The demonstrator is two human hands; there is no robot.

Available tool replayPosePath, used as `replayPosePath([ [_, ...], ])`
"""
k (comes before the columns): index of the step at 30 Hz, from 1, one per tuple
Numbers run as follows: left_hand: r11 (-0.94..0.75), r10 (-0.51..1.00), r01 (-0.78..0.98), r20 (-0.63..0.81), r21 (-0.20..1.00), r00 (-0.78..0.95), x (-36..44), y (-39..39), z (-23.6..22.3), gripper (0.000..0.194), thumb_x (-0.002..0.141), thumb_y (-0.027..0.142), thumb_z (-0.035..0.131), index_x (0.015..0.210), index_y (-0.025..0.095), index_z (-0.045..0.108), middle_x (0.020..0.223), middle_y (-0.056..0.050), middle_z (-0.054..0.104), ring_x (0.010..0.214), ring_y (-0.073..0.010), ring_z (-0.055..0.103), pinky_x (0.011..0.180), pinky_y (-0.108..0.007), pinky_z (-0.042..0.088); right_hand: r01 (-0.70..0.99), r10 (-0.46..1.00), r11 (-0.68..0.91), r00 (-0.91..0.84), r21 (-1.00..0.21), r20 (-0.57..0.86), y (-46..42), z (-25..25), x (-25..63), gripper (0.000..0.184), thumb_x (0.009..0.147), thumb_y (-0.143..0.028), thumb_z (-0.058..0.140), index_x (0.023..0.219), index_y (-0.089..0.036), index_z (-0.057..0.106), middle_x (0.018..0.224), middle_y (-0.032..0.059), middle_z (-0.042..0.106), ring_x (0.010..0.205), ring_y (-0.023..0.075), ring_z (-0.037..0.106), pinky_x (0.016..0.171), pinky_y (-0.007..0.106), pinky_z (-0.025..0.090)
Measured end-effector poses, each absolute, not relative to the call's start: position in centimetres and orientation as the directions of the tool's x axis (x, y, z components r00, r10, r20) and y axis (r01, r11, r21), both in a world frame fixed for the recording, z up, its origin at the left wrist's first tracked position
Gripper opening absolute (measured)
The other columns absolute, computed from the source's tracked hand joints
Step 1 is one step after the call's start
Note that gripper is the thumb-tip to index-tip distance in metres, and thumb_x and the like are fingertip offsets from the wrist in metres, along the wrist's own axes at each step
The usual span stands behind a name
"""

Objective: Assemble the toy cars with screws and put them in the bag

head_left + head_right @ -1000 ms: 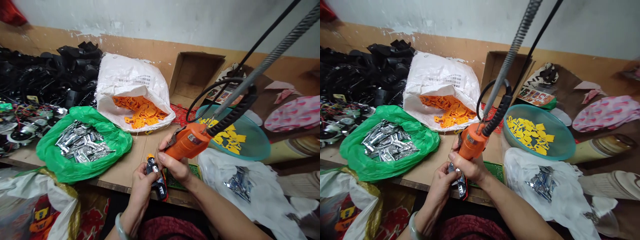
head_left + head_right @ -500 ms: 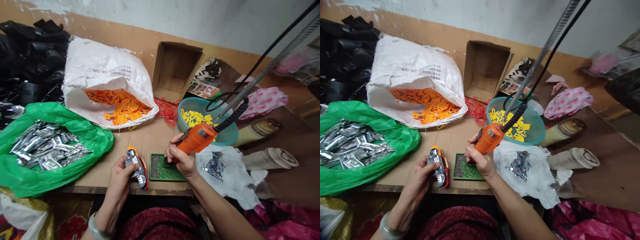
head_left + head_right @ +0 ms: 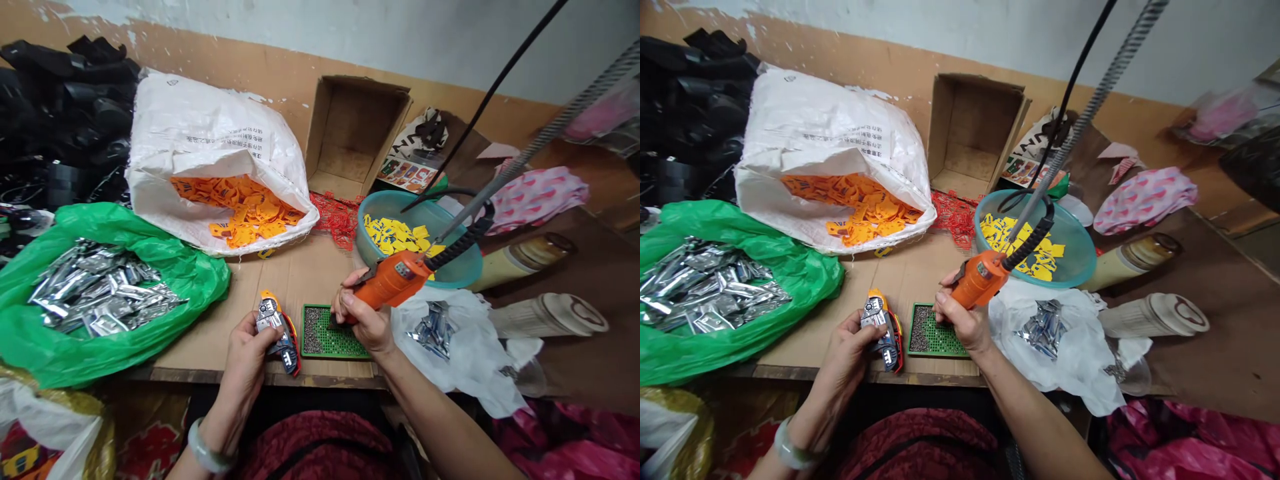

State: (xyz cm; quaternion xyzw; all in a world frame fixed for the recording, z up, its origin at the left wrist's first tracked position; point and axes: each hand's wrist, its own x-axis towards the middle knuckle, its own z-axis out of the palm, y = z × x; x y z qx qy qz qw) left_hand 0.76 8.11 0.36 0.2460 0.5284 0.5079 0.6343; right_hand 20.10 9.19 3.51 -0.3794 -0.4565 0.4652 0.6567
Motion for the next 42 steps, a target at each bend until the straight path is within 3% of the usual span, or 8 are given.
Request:
replayPosePath([
  [11,0.399,0.889,-0.400,-0.455,0.825,-0.053,1.1,8.2,0.4,0.026,0.050,0.021,0.079,0.073,0.016,0.065,0.059,0.002,0.065,0.048,-0.0102,0.051,0.046,-0.020,0.041,-0.264,0.961,0.270,0.141,-0.926,0.240,9.2,4.8,19.7,0.024,0.084,-0.033,0.072,0.097,-0.023,0.054,0.055,-0.0104,0.052,0.042,0.0110,0.051,0.052,0.028,0.047],
  [16,0.406,0.883,-0.396,-0.465,0.824,-0.063,1.6,8.4,0.8,0.025,0.049,0.021,0.077,0.070,0.016,0.064,0.055,0.003,0.062,0.045,-0.0116,0.051,0.041,-0.021,0.039,-0.412,0.951,0.308,0.154,-0.858,0.267,9.7,8.9,17.9,0.023,0.079,-0.033,0.072,0.092,-0.025,0.055,0.050,-0.0103,0.048,0.038,0.0123,0.046,0.052,0.031,0.046],
  [21,0.401,0.881,-0.403,-0.467,0.822,-0.074,1.9,8.5,1.1,0.023,0.049,0.021,0.076,0.069,0.016,0.066,0.057,0.003,0.063,0.047,-0.0111,0.052,0.043,-0.021,0.039,-0.503,0.957,0.260,0.021,-0.824,0.289,9.9,9.9,15.5,0.023,0.080,-0.032,0.072,0.093,-0.025,0.055,0.051,-0.0096,0.050,0.037,0.0128,0.046,0.051,0.032,0.047],
  [36,0.410,0.873,-0.438,-0.484,0.800,-0.066,2.0,8.6,1.5,0.020,0.046,0.018,0.072,0.064,0.017,0.064,0.053,0.003,0.061,0.044,-0.0110,0.049,0.039,-0.021,0.037,-0.453,0.956,0.229,-0.061,-0.862,0.287,10.0,8.0,14.0,0.025,0.084,-0.035,0.072,0.098,-0.025,0.054,0.055,-0.0094,0.048,0.039,0.0128,0.047,0.046,0.029,0.042],
  [42,0.396,0.873,-0.443,-0.479,0.805,-0.089,2.0,8.5,1.3,0.017,0.046,0.018,0.070,0.061,0.017,0.063,0.052,0.003,0.061,0.042,-0.0106,0.049,0.039,-0.021,0.037,-0.410,0.954,0.207,-0.118,-0.888,0.277,9.9,7.6,14.2,0.027,0.085,-0.037,0.074,0.098,-0.026,0.053,0.058,-0.0094,0.048,0.041,0.0124,0.048,0.048,0.030,0.047],
])
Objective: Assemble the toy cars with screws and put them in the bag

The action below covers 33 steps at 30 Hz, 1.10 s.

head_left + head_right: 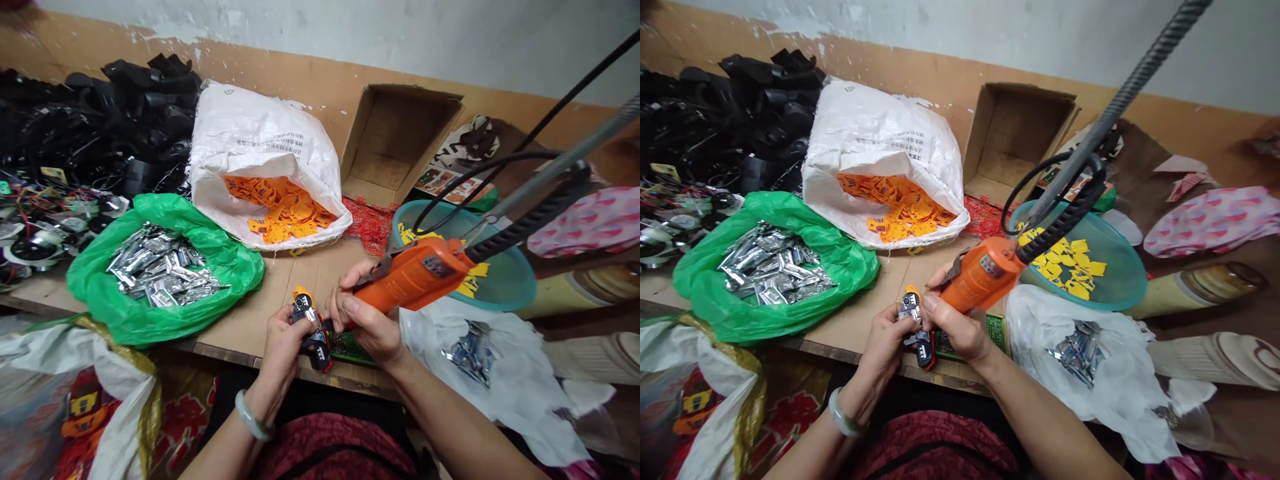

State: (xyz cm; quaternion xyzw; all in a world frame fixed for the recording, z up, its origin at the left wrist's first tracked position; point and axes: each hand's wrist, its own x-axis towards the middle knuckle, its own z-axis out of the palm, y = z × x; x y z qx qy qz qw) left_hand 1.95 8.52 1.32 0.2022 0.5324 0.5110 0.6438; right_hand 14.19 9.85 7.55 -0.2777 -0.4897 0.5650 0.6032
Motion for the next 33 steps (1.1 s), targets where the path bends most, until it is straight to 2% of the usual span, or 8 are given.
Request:
replayPosePath([
  [10,0.387,0.881,-0.451,-0.466,0.805,-0.076,2.1,8.5,0.8,0.025,0.047,0.021,0.080,0.062,0.018,0.060,0.048,0.006,0.057,0.038,-0.0092,0.045,0.036,-0.020,0.037,-0.352,0.923,0.133,-0.295,-0.926,0.245,9.6,7.1,14.0,0.030,0.086,-0.042,0.075,0.091,-0.026,0.049,0.063,-0.0069,0.052,0.046,0.0116,0.048,0.048,0.028,0.046],
  [17,0.377,0.905,-0.498,-0.426,0.781,0.017,-0.4,7.5,0.7,0.036,0.054,0.025,0.088,0.084,0.013,0.071,0.068,-0.002,0.070,0.052,-0.0127,0.058,0.043,-0.020,0.044,-0.519,0.965,0.183,-0.070,-0.835,0.255,10.9,7.8,14.3,0.026,0.082,-0.039,0.072,0.095,-0.024,0.056,0.051,-0.0100,0.045,0.038,0.0119,0.043,0.050,0.031,0.048],
  [21,0.322,0.937,-0.632,-0.331,0.705,0.108,-2.6,6.9,0.7,0.045,0.064,0.027,0.091,0.105,0.016,0.073,0.093,-0.008,0.077,0.071,-0.0164,0.068,0.061,-0.024,0.053,-0.262,0.941,0.331,0.160,-0.906,0.298,12.1,8.2,16.1,0.028,0.083,-0.037,0.076,0.102,-0.024,0.061,0.064,-0.0058,0.057,0.049,0.0144,0.055,0.057,0.032,0.052],
  [24,0.313,0.946,-0.700,-0.273,0.642,0.172,-3.9,6.7,0.4,0.050,0.067,0.027,0.091,0.113,0.019,0.073,0.103,-0.009,0.078,0.085,-0.0207,0.073,0.077,-0.031,0.058,0.064,0.904,0.355,0.232,-0.933,0.360,12.4,8.0,17.3,0.037,0.084,-0.038,0.076,0.114,-0.023,0.062,0.098,0.0039,0.068,0.083,0.0218,0.068,0.080,0.039,0.057],
  [26,0.311,0.948,-0.736,-0.256,0.602,0.190,-4.5,6.5,0.1,0.053,0.067,0.027,0.092,0.115,0.020,0.073,0.107,-0.008,0.079,0.091,-0.0218,0.074,0.084,-0.032,0.058,0.218,0.854,0.371,0.303,-0.903,0.424,11.5,7.4,17.3,0.049,0.086,-0.037,0.074,0.130,-0.024,0.056,0.128,0.0099,0.062,0.114,0.0272,0.062,0.100,0.045,0.051],
  [28,0.310,0.948,-0.766,-0.244,0.564,0.204,-4.7,6.4,-0.3,0.055,0.066,0.026,0.093,0.116,0.020,0.072,0.111,-0.008,0.079,0.097,-0.0225,0.074,0.091,-0.033,0.057,0.297,0.827,0.360,0.338,-0.885,0.450,9.9,6.3,16.7,0.058,0.090,-0.034,0.068,0.143,-0.026,0.046,0.147,0.0115,0.051,0.133,0.0295,0.051,0.112,0.050,0.042],
  [30,0.322,0.945,-0.781,-0.230,0.535,0.232,-4.7,6.3,-0.6,0.055,0.067,0.026,0.092,0.118,0.019,0.072,0.115,-0.009,0.078,0.103,-0.0237,0.073,0.096,-0.034,0.055,0.332,0.891,0.308,0.228,-0.892,0.392,8.0,5.0,15.6,0.057,0.094,-0.033,0.062,0.147,-0.028,0.043,0.152,0.0112,0.046,0.138,0.0301,0.047,0.115,0.051,0.040],
  [33,0.357,0.933,-0.778,-0.229,0.517,0.276,-4.4,6.3,-0.8,0.048,0.070,0.026,0.090,0.114,0.018,0.073,0.110,-0.009,0.079,0.103,-0.0254,0.073,0.099,-0.037,0.053,0.303,0.979,0.202,-0.088,-0.931,0.183,6.3,3.5,13.6,0.055,0.093,-0.034,0.062,0.145,-0.026,0.048,0.149,0.0124,0.052,0.134,0.0303,0.053,0.112,0.048,0.045],
])
